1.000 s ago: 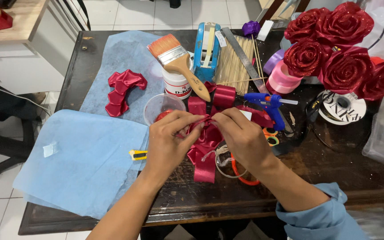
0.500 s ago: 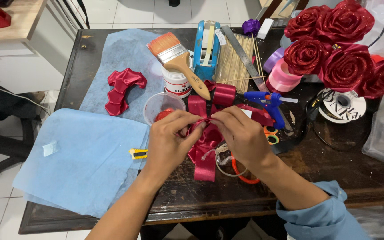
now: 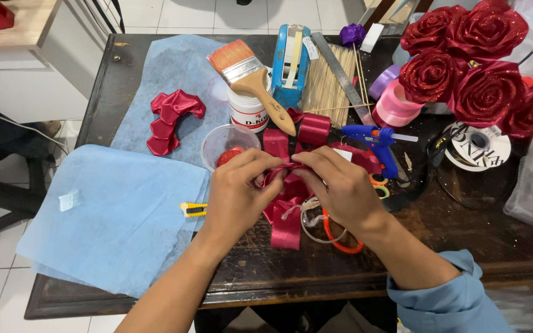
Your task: The person folds a red ribbon into a rose shape and secures it with a hot glue gun. They then attach a wooden stick to the base of the ribbon rose using glue.
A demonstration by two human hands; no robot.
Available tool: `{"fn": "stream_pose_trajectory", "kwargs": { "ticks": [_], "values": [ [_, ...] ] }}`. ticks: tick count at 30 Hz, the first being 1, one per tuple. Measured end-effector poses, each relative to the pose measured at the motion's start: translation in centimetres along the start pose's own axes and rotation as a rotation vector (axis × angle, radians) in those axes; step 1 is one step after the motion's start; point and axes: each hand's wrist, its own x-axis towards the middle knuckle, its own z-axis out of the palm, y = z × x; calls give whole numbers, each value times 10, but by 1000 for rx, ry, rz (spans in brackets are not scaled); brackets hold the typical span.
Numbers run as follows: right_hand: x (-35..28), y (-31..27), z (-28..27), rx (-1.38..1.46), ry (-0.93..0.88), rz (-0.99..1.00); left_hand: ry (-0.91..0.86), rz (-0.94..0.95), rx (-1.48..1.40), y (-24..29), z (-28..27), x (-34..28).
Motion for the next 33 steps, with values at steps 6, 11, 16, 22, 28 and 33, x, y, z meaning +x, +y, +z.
{"fn": "stream_pose_trajectory", "kwargs": {
  "ticks": [6,11,16,22,28,33],
  "values": [
    [-4,8,3,62,-52,23,-31,121,56,-4,-2,-1],
    [0,4,-3,132,-24,82,-32,59,-46,7,1,0],
    [1,2,0,220,-18,146,-28,7,-74,5,3,-3],
    [-1,4,3,199,11,185,-47,-72,-189,10,1,-1],
    [-6,13,5,280,84,348,-157,-273,-489,12,4,-2],
    [-2,11,6,281,77,327,-180,-303,-479,-9,11,-9]
  ]
}}
